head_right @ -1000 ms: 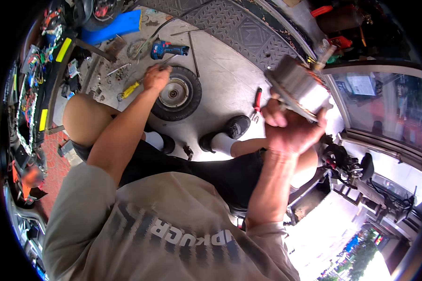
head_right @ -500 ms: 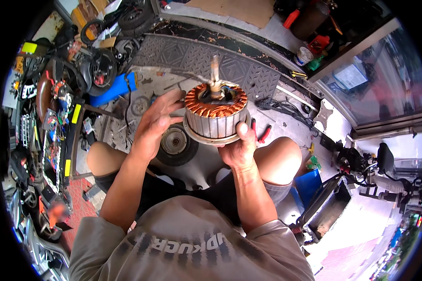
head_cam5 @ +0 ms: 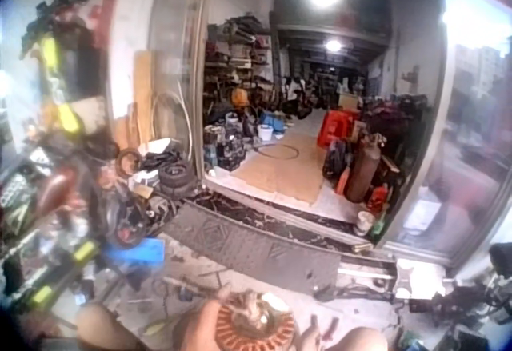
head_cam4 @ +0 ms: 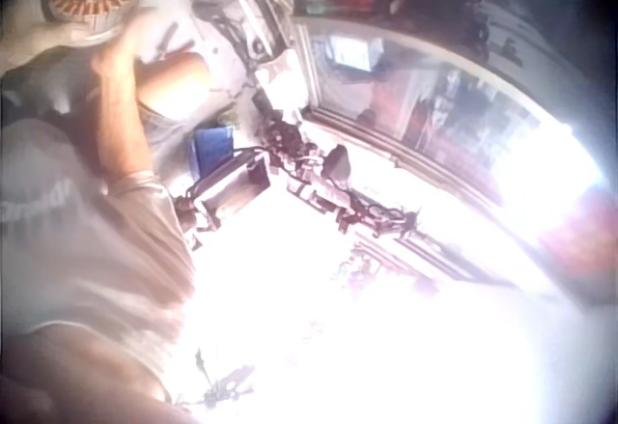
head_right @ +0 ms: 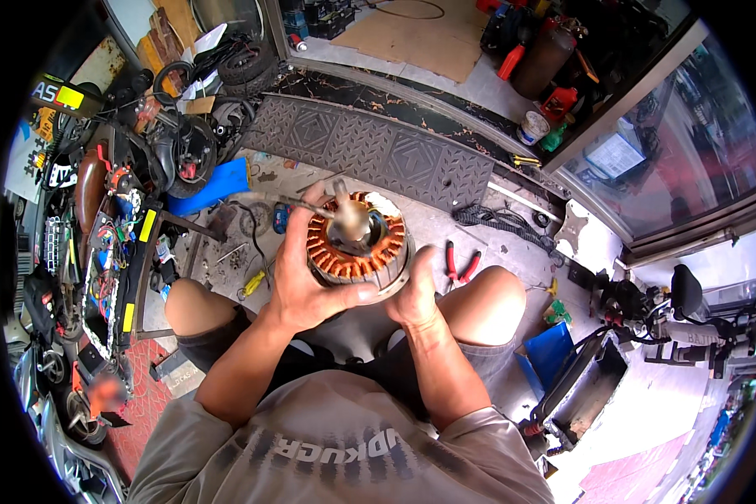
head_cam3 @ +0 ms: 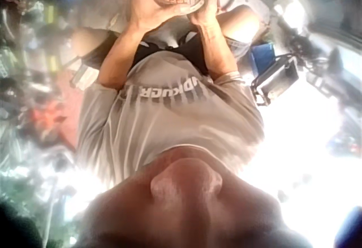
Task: The person disassembles an electric wheel hub motor using an impact driver to remove screws, then uses a hammer and a punch to separate the components and extract a bearing.
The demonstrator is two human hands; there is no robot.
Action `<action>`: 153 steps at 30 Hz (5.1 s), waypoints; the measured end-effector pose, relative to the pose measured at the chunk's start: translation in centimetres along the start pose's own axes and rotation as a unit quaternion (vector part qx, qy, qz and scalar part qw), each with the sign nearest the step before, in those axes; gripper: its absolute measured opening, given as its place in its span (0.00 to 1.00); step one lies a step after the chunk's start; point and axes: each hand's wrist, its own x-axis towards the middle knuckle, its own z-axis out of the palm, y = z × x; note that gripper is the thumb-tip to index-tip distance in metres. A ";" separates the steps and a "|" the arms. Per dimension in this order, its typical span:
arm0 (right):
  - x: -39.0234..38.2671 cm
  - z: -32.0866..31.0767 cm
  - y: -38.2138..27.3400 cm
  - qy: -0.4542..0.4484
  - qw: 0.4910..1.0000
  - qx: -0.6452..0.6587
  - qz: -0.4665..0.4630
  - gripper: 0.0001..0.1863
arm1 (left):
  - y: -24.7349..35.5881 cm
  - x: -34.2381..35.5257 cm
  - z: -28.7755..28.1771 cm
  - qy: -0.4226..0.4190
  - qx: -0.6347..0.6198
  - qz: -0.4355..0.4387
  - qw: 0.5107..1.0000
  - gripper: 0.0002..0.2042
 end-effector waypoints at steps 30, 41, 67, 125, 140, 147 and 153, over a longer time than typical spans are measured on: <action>0.0 -2.8 -1.6 -0.068 0.989 0.107 0.079 0.59 | 1.9 0.5 0.8 -0.098 0.189 0.155 0.965 0.60; -1.3 -2.5 -2.8 -0.022 0.999 0.039 0.029 0.60 | 2.8 0.9 1.3 -0.158 0.169 0.145 0.962 0.62; -2.8 -1.5 -0.8 -0.011 0.982 -0.186 -0.015 0.62 | -6.5 1.6 0.1 -0.030 -0.456 -0.200 0.866 0.37; 4.5 -2.7 -8.2 0.412 0.352 -0.835 0.093 0.49 | -6.2 -2.1 -0.4 0.080 -0.618 -0.279 0.731 0.29; 1.5 2.0 -7.7 0.238 0.608 -0.757 -0.029 0.34 | -5.5 -1.5 -1.6 0.059 -0.639 -0.238 0.729 0.25; 1.2 3.8 -6.1 0.228 0.692 -0.685 0.002 0.30 | -5.7 -1.2 -1.3 0.030 -0.625 -0.207 0.752 0.26; 1.2 3.6 -5.0 0.217 0.710 -0.669 -0.017 0.30 | -5.4 -1.4 -1.6 0.039 -0.608 -0.215 0.763 0.26</action>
